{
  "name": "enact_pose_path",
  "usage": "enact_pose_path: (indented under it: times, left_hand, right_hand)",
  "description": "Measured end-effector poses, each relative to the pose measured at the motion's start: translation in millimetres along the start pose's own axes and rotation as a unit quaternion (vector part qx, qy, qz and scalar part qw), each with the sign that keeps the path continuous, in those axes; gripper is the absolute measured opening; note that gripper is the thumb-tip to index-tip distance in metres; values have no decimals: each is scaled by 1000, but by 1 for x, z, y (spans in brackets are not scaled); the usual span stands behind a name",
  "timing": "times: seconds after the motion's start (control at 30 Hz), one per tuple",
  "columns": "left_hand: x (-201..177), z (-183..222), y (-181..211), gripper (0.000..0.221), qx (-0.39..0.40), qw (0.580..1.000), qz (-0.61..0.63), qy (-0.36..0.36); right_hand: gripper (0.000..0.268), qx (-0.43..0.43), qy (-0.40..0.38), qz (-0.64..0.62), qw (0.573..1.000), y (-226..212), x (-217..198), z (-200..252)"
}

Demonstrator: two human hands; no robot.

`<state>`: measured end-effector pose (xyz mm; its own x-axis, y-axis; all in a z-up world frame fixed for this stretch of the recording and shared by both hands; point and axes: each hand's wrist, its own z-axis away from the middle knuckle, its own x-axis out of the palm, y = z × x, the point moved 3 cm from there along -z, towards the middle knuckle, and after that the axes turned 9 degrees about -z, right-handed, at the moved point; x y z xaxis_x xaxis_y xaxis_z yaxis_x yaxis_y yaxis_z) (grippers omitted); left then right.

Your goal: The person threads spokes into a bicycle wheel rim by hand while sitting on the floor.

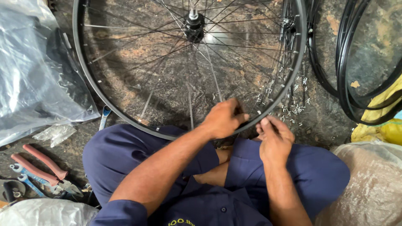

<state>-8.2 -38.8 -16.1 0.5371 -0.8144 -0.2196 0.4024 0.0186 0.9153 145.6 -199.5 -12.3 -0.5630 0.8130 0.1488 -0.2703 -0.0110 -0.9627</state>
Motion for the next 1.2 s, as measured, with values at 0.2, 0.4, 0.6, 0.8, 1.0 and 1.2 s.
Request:
enact_pose_path:
  times: [0.2,0.4,0.6,0.8,1.0,1.2]
  left_hand:
    - [11,-10,4,27,25,995,88,34]
    - [12,-11,3,24,34,992,113,50]
    - [13,-13,-1,24,52,991,102,65]
    - [13,-14,-3,23,54,992,93,70]
    - [15,-16,-3,24,55,991,107,64]
    - [14,-17,-3,24,51,992,97,70]
  right_hand:
    - [18,11,-67,15,998,3,9,15]
    - [19,-16,-73,-1,997,12,9,14]
    - [21,-16,-79,-5,997,19,12,11]
    - [18,-50,-53,85,994,24,11,10]
    - [18,-46,-49,92,993,22,11,9]
    - [15,-80,-59,95,991,20,14,9]
